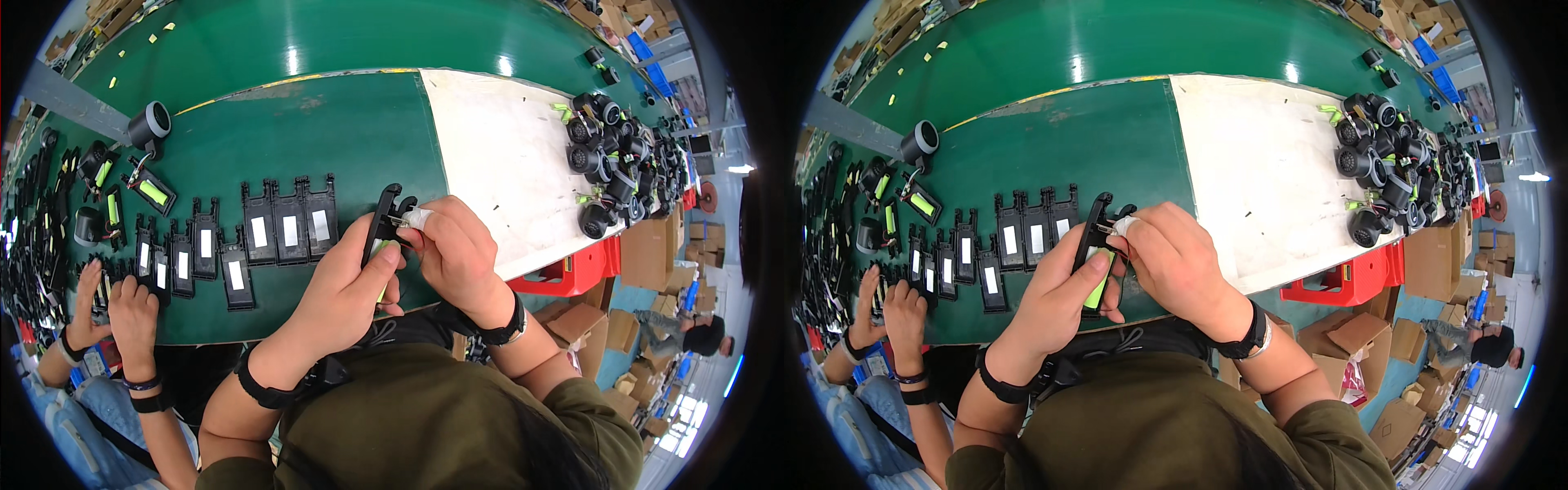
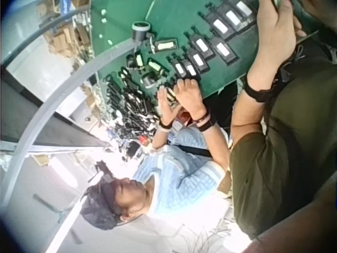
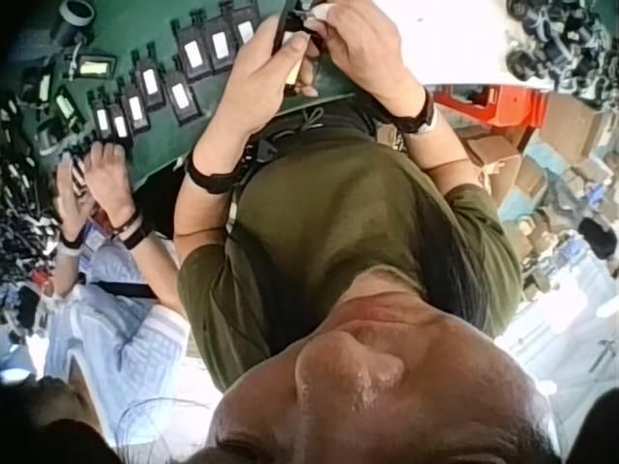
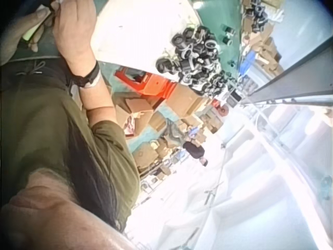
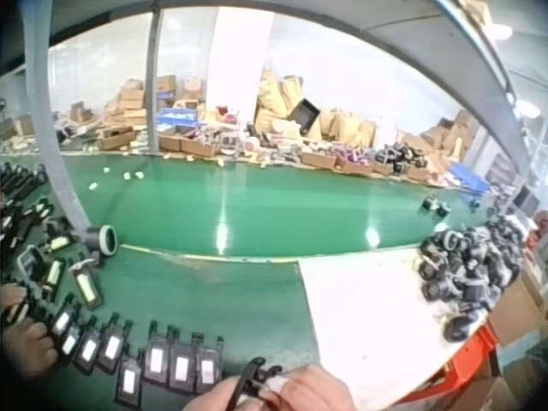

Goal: Manually assemble lithium battery packs into plastic housings for small electronic devices.

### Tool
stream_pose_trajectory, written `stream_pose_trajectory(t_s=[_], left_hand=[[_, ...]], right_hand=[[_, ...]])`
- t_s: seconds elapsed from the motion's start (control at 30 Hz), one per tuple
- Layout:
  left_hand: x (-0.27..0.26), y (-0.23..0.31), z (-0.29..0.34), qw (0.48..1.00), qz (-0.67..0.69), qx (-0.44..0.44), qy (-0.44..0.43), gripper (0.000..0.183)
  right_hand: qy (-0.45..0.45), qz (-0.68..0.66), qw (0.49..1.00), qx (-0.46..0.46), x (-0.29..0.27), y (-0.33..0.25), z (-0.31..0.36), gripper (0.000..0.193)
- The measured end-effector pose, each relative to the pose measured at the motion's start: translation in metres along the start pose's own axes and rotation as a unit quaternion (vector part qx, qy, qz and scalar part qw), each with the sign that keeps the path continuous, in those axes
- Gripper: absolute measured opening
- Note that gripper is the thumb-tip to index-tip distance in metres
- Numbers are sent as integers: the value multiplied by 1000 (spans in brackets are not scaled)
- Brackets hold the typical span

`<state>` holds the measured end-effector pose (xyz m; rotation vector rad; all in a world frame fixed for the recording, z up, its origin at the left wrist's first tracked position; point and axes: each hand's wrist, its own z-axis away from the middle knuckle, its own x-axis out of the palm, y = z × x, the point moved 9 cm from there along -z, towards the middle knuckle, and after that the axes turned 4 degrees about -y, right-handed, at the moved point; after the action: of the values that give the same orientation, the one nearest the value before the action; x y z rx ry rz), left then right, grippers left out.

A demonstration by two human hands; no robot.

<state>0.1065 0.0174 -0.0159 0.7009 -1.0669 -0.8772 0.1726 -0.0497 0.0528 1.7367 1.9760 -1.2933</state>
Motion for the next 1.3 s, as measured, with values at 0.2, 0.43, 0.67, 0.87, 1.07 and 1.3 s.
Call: stream_pose_trajectory(t_s=[0.2,0.43,0.67,0.87,1.07,1.3], left_hand=[[-2,2,3,999,-44,6,14,28],[0,24,10,926,-355,106,69,38],[10,40,15,911,-392,122,39,42],[0,35,12,937,-334,94,44,40],[-29,38,9,998,17,43,33,24],[-154,103,38,941,21,190,280,20]], right_hand=[[-3,11,1000,-10,0,-5,-1,18],[0,31,999,-24,-3,-16,-5,19],[-11,21,999,-30,-3,-20,-10,20],[-48,34,997,-58,-2,-22,-15,20],[21,-37,999,22,-22,-6,-25,27],[-249,-79,965,9,70,6,1,27]])
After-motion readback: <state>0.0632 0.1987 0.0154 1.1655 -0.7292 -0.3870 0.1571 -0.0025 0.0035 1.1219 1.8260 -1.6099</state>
